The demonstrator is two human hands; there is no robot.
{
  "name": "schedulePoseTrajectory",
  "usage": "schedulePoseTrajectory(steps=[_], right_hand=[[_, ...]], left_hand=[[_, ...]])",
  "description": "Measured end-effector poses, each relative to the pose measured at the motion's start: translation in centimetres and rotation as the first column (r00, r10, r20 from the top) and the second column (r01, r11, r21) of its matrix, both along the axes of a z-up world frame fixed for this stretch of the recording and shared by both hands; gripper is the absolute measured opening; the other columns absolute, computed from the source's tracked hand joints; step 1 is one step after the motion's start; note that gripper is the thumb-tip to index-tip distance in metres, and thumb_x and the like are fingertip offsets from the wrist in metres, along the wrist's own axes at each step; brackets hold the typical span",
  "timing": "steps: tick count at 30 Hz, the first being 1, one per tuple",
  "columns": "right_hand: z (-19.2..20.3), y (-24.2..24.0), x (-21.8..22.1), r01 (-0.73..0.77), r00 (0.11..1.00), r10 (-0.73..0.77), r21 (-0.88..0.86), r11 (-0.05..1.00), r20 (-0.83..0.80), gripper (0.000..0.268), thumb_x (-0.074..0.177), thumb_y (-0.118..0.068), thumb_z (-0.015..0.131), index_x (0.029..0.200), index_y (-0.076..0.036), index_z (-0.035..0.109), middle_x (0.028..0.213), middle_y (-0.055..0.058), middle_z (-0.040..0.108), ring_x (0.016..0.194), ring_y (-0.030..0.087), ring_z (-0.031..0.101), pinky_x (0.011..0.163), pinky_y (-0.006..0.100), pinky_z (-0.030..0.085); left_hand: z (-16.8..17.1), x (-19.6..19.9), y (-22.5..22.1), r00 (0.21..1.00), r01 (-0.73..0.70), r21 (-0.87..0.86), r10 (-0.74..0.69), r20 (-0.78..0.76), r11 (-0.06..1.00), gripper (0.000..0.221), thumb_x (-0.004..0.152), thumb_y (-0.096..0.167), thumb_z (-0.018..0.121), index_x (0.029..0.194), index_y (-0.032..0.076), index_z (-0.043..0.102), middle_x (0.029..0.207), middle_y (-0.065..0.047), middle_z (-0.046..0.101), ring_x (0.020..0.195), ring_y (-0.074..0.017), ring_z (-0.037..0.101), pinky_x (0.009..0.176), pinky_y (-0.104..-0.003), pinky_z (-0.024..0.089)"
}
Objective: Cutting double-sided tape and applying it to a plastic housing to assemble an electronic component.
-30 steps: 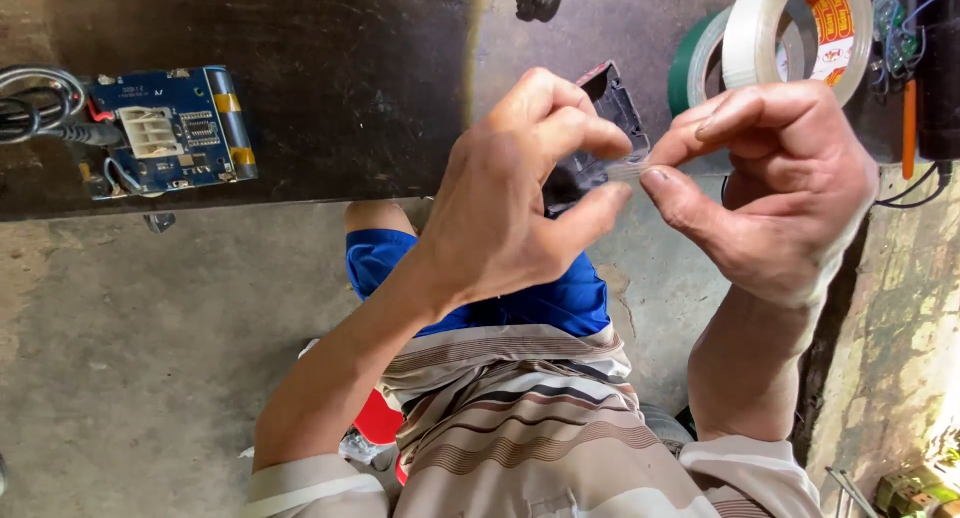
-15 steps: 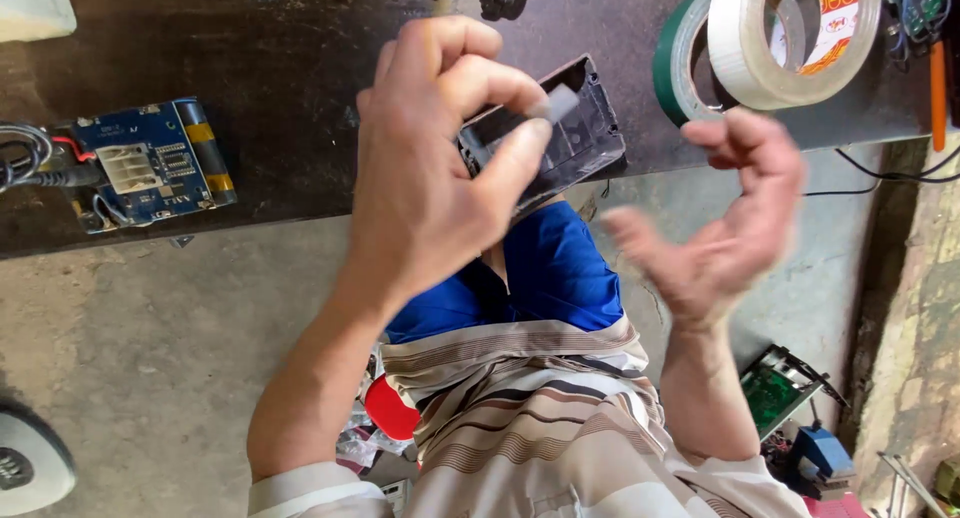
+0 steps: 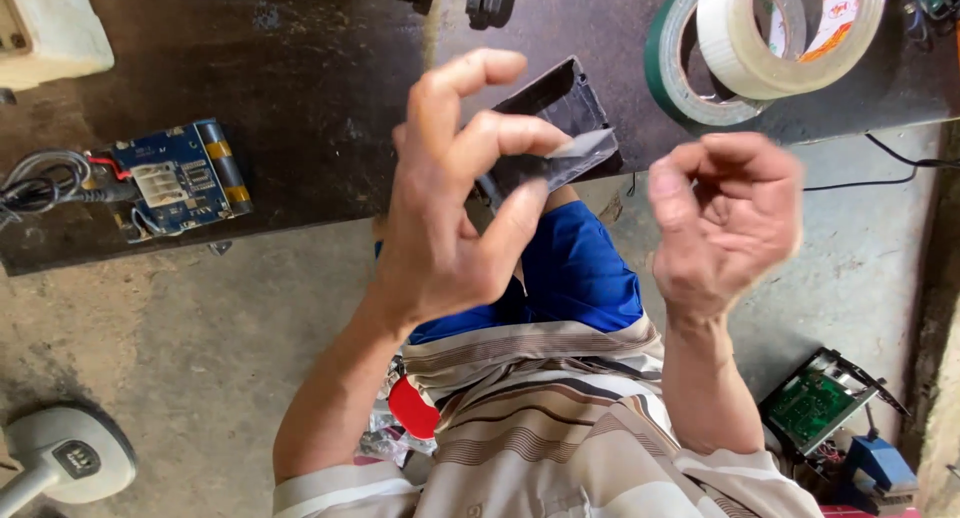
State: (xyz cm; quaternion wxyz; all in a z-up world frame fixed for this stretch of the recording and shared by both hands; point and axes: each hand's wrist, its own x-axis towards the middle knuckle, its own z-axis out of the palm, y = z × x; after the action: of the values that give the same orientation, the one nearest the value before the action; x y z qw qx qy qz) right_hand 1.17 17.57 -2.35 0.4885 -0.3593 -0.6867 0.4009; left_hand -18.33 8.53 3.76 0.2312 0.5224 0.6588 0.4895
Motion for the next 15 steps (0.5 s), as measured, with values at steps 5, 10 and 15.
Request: schedulePoseTrajectory(steps=[5,10,15], right_hand=[[1.2,-0.6,-0.5,-0.060,0.984,0.021,-0.217,0.974,-0.180,0.043,0.092,-0.004,0.068,0.126,-0.002,0.040,0.096,0.024,0.065,0.088,0.025,0.062,0.088,0.032,0.047],[1.0,-1.6,-0.7,-0.194,0.939,0.076,-0.337,0.921,-0.335,0.050,0.090,-0.010,0.067,0.131,-0.003,0.039,0.098,0.020,0.065,0.086,0.021,0.059,0.087,0.033,0.048],[1.5,-1.9,-1.2,-0.137,0.939,0.012,-0.341,0.930,-0.345,0.053,0.086,-0.011,0.074,0.128,-0.003,0.042,0.091,0.012,0.066,0.094,0.021,0.059,0.097,0.037,0.049]], left_hand=[[-0.3,2.1,-1.1,0.883,0.104,0.112,-0.143,0.446,0.988,0.026,0.097,-0.002,0.056,0.119,0.008,0.065,0.136,-0.015,0.049,0.106,-0.0163,0.056,0.091,-0.028,0.048],[-1.5,3.5,-1.4,0.767,0.124,0.070,-0.140,0.626,0.990,0.027,0.099,-0.001,0.056,0.123,0.008,0.061,0.139,-0.014,0.046,0.096,-0.0117,0.051,0.093,-0.026,0.048],[-1.7,3.8,-1.3,0.697,0.137,0.078,-0.152,0.701,0.987,0.026,0.102,-0.004,0.054,0.125,0.008,0.060,0.139,-0.012,0.044,0.103,-0.0134,0.051,0.093,-0.027,0.049]])
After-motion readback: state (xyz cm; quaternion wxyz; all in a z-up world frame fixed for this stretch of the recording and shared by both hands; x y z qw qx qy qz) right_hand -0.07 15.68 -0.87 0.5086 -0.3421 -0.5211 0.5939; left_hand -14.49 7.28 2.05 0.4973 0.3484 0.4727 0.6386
